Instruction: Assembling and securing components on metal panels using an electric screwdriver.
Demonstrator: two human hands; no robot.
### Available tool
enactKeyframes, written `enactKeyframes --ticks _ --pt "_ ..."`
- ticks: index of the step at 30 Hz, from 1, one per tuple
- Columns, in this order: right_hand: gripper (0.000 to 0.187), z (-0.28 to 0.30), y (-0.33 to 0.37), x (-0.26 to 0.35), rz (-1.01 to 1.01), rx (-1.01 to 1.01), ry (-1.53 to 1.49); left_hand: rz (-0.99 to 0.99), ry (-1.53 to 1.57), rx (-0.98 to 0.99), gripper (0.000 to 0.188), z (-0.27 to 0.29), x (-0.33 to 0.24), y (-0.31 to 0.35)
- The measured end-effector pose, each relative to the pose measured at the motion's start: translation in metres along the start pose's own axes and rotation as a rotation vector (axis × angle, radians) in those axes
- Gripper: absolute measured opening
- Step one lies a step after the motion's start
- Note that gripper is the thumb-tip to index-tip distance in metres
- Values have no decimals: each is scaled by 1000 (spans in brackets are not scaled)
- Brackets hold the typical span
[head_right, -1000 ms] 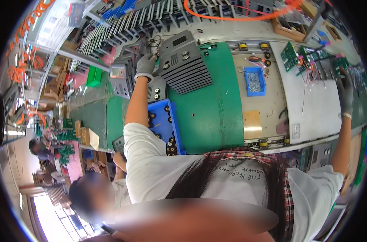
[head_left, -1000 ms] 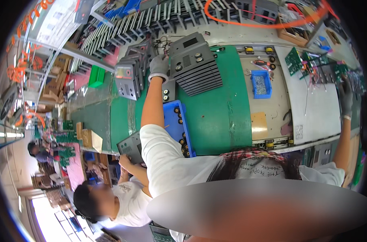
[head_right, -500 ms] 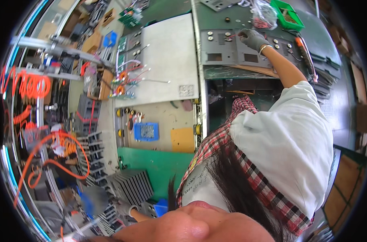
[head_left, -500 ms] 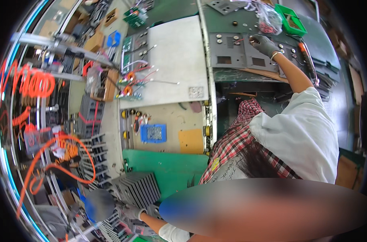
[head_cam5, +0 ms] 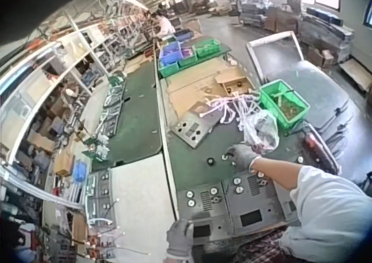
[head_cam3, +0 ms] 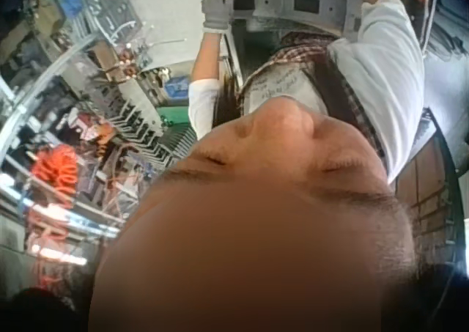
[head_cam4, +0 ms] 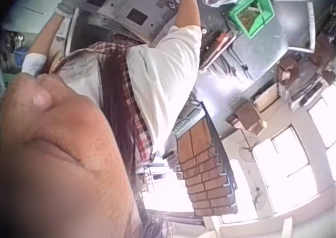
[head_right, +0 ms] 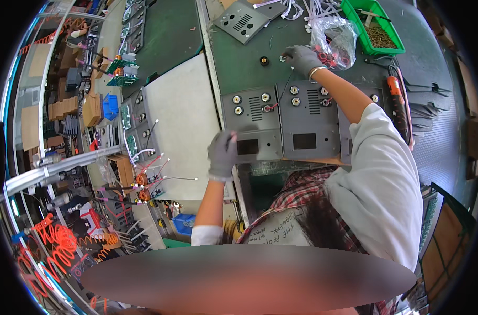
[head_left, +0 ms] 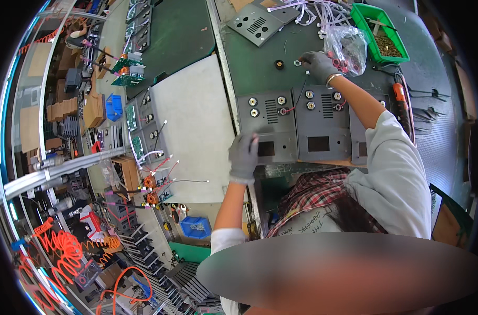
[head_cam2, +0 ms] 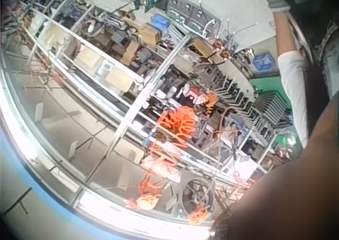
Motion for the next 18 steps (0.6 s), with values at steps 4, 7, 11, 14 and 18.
enactKeyframes --ticks 4,7,11,14,18 --pt "35 -15 -26 -8 -36 98 158 -175 -132 112 14 -73 -34 -133" --pt "34 -18 -31 -13 -34 131 199 -91 -227 191 23 -115 -39 -186" --pt "33 -15 -33 -13 -64 203 189 -120 -269 128 30 -156 -40 -210" --pt "29 -14 -34 -11 -43 198 205 -218 -365 182 31 -172 -34 -216" --pt "25 -17 -34 -12 -24 138 170 -256 -445 207 30 -181 -27 -217"
Point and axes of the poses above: each hand's wrist, its own y-axis away from the middle knuckle, its own z-axis out of the back of the hand, x = y × z, the point moved 1 cm from there along -y, towards the middle knuckle, and after that the axes turned 15 degrees about -y, right-handed, at the moved point
